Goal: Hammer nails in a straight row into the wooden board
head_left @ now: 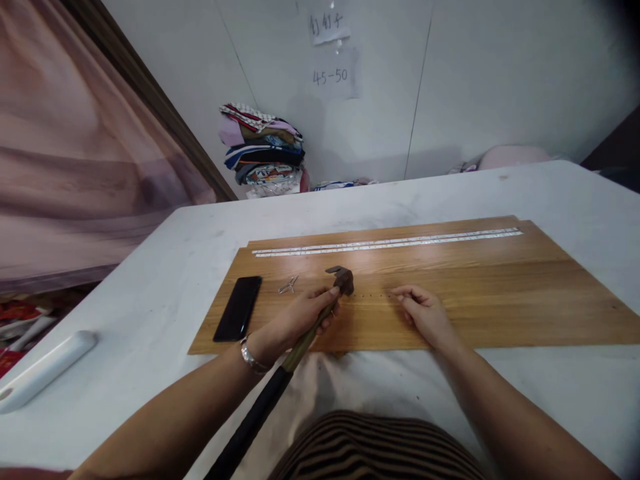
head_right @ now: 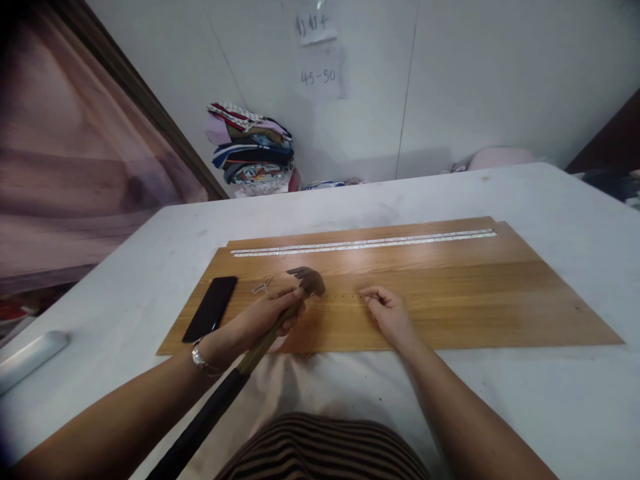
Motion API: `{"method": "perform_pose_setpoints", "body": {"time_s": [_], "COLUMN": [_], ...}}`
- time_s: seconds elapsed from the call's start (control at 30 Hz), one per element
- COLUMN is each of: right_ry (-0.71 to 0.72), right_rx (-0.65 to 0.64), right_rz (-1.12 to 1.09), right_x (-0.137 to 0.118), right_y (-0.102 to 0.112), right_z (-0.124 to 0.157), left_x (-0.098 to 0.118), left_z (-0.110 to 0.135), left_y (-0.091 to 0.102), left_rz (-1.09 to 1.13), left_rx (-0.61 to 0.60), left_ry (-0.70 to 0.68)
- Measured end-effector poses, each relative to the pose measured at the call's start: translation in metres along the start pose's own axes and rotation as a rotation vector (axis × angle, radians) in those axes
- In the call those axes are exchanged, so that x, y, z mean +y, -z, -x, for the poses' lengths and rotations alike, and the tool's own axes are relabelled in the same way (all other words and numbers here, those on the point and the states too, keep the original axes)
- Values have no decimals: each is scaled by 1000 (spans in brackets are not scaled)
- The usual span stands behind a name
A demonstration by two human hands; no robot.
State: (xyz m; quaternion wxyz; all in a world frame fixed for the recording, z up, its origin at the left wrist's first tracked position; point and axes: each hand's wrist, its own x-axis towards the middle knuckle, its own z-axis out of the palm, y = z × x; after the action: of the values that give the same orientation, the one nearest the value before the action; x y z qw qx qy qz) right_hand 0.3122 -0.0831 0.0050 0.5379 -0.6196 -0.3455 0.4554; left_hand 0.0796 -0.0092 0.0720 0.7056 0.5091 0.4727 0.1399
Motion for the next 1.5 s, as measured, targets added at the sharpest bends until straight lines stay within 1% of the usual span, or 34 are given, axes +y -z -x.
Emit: {"method": "perform_pose_setpoints", "body": {"time_s": [0.23,0.5,0.73,0.93,1.07,1.23,1.5], "right_ry": [19,112,113,111,126,111,75], "right_rx": [16,45,46,50,50,39,38], "right_rz": [3,-14,-30,-27,-26,-17,-77], "right_x": [2,9,8,9,11,11,8], "right_y": [0,1,1,1,2,2,0], "right_z": [-1,-4,-5,-5,-6,-7,-4], "left_x": [0,-1,-3,2,2,-2,0], "left_z": [2,1,0,3,3,1,2], "left_y": [-3,0,-2,-2,-3,-3,-1], "left_rz": [-9,14,-34,9,23,-27,13], "left_rx": [14,-2,4,-4,10,19,25], "left_ry": [4,-14,-3,-15,-14,3,-11]}}
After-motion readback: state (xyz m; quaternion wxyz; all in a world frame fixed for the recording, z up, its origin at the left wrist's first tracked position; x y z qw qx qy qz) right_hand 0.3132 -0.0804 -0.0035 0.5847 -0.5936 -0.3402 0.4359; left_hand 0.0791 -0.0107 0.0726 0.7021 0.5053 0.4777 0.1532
